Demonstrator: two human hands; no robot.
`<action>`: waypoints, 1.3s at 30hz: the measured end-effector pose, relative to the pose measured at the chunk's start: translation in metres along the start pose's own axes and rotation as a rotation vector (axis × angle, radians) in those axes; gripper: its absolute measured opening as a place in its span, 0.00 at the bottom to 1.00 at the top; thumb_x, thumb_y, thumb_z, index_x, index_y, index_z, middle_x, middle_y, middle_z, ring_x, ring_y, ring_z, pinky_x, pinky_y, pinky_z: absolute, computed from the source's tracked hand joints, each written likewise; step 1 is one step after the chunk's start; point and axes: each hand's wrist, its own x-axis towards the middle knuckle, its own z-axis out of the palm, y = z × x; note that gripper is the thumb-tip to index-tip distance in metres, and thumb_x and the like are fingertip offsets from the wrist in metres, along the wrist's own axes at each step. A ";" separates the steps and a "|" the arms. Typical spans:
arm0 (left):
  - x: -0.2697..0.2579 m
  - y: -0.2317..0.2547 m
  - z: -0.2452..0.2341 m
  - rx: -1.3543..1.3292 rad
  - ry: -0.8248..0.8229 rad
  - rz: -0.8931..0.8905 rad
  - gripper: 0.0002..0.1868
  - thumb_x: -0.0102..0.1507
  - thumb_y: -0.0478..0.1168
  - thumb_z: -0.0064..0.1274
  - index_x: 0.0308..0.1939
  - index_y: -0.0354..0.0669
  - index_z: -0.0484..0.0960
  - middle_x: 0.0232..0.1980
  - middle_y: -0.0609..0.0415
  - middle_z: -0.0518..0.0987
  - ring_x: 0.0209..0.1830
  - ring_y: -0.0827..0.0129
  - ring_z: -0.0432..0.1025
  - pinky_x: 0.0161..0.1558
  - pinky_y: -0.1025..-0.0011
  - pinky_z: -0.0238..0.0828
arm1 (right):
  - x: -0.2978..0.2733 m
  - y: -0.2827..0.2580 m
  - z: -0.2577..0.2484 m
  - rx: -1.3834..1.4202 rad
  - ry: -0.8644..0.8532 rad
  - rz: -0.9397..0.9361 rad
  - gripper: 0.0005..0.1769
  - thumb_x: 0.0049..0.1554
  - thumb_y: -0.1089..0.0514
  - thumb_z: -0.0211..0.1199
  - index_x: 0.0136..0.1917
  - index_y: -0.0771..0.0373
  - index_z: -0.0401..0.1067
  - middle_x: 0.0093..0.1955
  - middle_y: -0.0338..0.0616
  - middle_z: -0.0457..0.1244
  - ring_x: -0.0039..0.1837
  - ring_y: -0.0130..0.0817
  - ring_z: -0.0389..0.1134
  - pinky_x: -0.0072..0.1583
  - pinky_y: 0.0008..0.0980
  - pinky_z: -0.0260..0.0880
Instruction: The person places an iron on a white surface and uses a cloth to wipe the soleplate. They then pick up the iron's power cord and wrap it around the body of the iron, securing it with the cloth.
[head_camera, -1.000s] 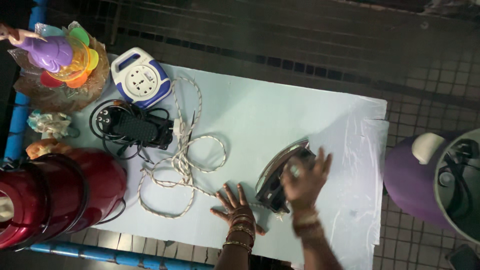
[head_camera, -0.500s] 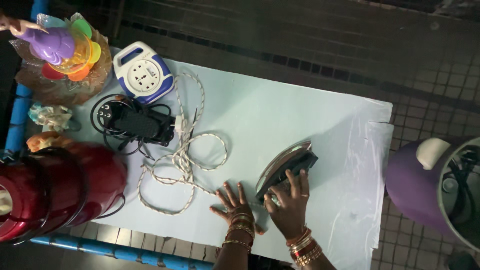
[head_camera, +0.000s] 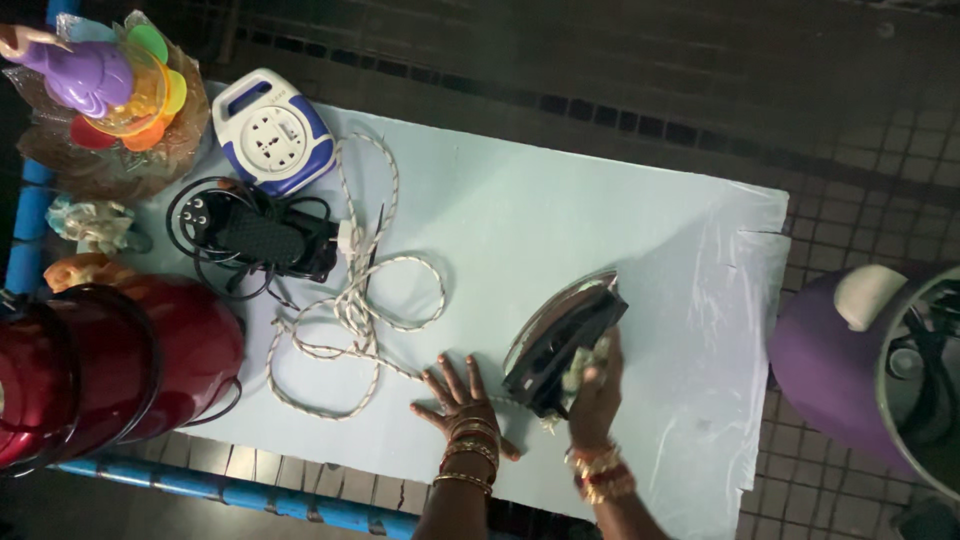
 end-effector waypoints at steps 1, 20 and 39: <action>0.000 0.000 0.000 -0.001 0.002 0.000 0.97 0.31 0.65 0.81 0.80 0.56 0.15 0.80 0.33 0.11 0.80 0.30 0.12 0.66 0.17 0.25 | -0.014 -0.004 -0.003 -0.037 -0.032 -0.019 0.35 0.69 0.43 0.43 0.81 0.66 0.53 0.82 0.56 0.51 0.80 0.51 0.53 0.76 0.43 0.54; 0.002 -0.001 -0.003 0.012 -0.044 0.015 0.98 0.33 0.67 0.80 0.78 0.56 0.10 0.79 0.33 0.07 0.79 0.30 0.08 0.65 0.17 0.26 | -0.035 0.013 -0.014 -0.181 -0.210 0.038 0.32 0.57 0.69 0.52 0.75 0.67 0.60 0.79 0.66 0.44 0.81 0.61 0.44 0.76 0.51 0.48; 0.004 -0.001 -0.002 0.025 -0.046 0.014 0.97 0.33 0.69 0.79 0.77 0.56 0.08 0.79 0.35 0.07 0.79 0.30 0.09 0.66 0.17 0.27 | -0.034 0.007 -0.012 -0.132 -0.102 0.067 0.27 0.59 0.69 0.51 0.71 0.62 0.65 0.78 0.55 0.50 0.75 0.51 0.58 0.64 0.42 0.68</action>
